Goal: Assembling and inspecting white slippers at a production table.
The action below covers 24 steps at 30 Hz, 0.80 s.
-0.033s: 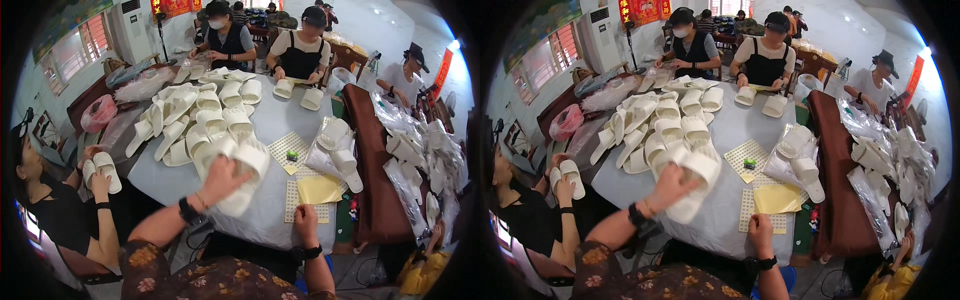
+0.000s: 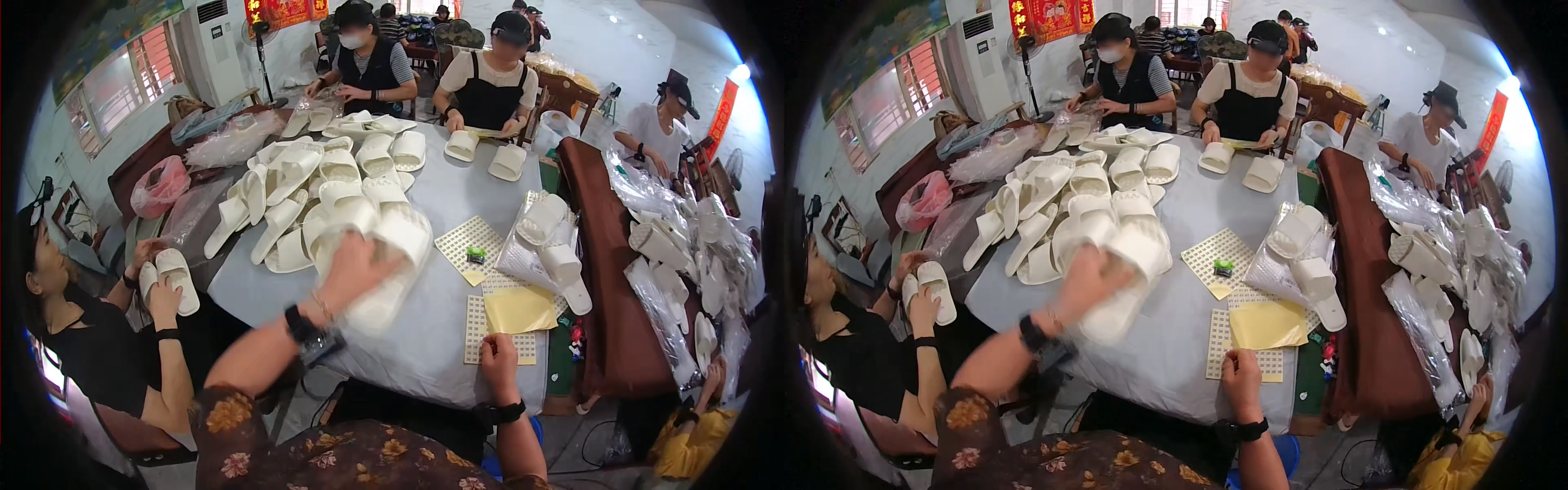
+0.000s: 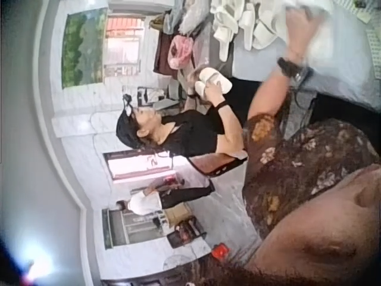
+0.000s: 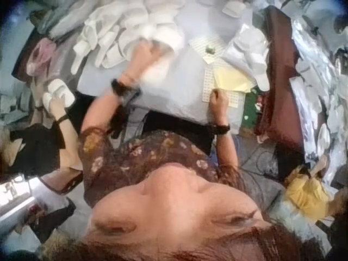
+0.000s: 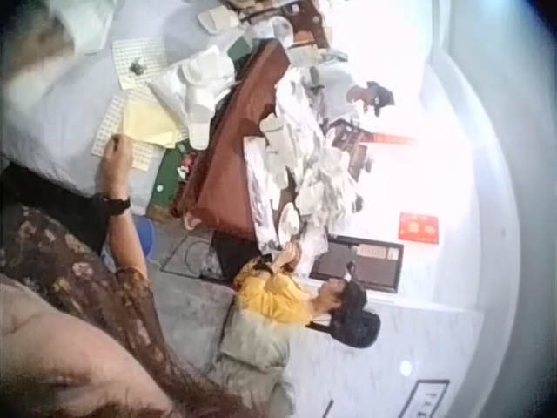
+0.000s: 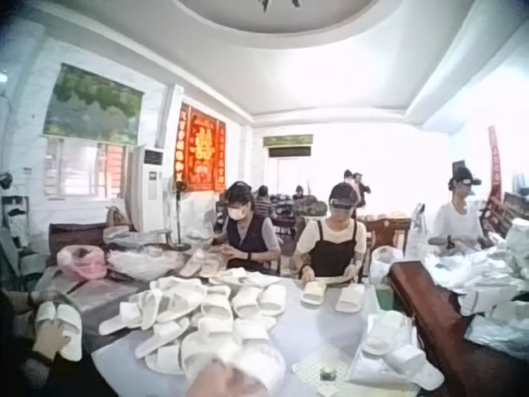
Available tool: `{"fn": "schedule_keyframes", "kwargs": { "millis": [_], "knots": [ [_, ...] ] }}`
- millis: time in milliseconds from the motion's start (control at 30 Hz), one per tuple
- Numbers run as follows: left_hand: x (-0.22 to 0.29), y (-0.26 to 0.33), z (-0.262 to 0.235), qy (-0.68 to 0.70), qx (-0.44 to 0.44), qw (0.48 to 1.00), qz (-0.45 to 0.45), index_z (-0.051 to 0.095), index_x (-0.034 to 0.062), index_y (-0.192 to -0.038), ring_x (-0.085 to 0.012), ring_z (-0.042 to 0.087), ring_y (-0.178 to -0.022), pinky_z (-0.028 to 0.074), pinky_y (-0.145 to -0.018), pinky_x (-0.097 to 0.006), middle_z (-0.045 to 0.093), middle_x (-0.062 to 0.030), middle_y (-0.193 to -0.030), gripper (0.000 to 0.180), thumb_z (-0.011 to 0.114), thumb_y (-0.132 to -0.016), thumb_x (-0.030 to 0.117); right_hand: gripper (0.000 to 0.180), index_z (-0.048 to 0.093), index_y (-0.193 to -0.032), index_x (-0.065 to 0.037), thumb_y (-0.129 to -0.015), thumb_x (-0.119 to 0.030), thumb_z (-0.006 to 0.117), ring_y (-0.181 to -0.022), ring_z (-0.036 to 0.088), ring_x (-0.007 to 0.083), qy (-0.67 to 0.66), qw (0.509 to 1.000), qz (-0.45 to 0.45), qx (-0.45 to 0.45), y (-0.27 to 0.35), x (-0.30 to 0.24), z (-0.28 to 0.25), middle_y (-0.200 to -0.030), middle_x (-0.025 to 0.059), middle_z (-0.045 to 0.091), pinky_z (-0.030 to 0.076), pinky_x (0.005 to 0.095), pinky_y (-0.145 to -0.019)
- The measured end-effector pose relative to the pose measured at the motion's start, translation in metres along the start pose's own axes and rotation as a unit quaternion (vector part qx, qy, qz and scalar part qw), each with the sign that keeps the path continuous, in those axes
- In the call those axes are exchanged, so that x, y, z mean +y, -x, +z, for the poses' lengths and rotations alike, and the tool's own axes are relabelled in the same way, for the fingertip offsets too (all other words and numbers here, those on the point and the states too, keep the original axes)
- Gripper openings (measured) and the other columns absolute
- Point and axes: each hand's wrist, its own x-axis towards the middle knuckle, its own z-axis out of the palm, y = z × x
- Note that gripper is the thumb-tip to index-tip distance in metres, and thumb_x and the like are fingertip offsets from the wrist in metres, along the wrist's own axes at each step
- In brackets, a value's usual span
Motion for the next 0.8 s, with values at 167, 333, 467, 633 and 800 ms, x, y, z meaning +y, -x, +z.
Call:
{"fn": "schedule_keyframes", "kwargs": {
  "millis": [167,333,467,633,800],
  "knots": [
    [-0.063,-0.063,-0.068,-0.132,0.127,0.983,-0.026,0.07,0.002,-0.108,-0.0446,0.054,-0.115,0.043,-0.101,-0.052,0.059,-0.0308,-0.12,0.055,0.069,-0.084,0.051,0.006,0.063,-0.091,0.0,-0.086,0.0,0.066,-0.067,0.061,0.0221,-0.025,1.0,-0.015,-0.008,-0.001,-0.01,0.006,-0.081,0.012,0.06,0.049,0.0325,-0.062],
    [-0.051,-0.002,0.005,-0.108,0.068,0.992,0.023,0.062,0.0066,-0.128,-0.052,0.029,-0.139,0.03,-0.115,-0.051,0.039,-0.0298,-0.148,0.059,0.071,-0.085,0.045,0.006,0.063,-0.092,0.001,-0.086,-0.001,0.065,-0.066,0.061,0.0192,-0.019,1.0,-0.013,0.003,0.005,-0.006,0.004,-0.081,0.01,0.062,0.05,0.0304,-0.063],
    [-0.034,0.054,0.068,0.002,0.01,0.998,0.064,0.063,0.0053,-0.126,-0.0509,0.032,-0.138,0.031,-0.113,-0.052,0.042,-0.0294,-0.145,0.055,0.074,-0.083,0.037,0.007,0.063,-0.093,0.001,-0.087,-0.004,0.064,-0.071,0.063,0.0185,-0.127,0.985,0.12,0.012,0.006,0.014,-0.009,-0.079,0.0111,0.064,0.05,0.0316,-0.066],
    [-0.031,0.115,0.113,0.051,-0.033,0.996,0.062,0.06,0.0022,-0.127,-0.0485,0.035,-0.136,0.031,-0.112,-0.053,0.042,-0.0261,-0.146,0.054,0.075,-0.083,0.03,0.012,0.065,-0.097,0.003,-0.09,-0.008,0.064,-0.072,0.062,0.0128,-0.193,0.97,0.145,-0.017,-0.019,0.018,-0.023,-0.081,0.0072,0.067,0.049,0.0279,-0.065],
    [-0.024,0.139,0.142,0.069,-0.055,0.993,0.081,0.059,0.0011,-0.127,-0.0458,0.036,-0.136,0.029,-0.113,-0.052,0.044,-0.0246,-0.145,0.05,0.071,-0.085,0.024,0.012,0.066,-0.098,0.002,-0.09,-0.007,0.064,-0.072,0.059,0.009,-0.147,0.981,0.118,0.054,-0.041,0.025,-0.079,-0.079,0.006,0.067,0.048,0.0267,-0.064]
  ]
}}
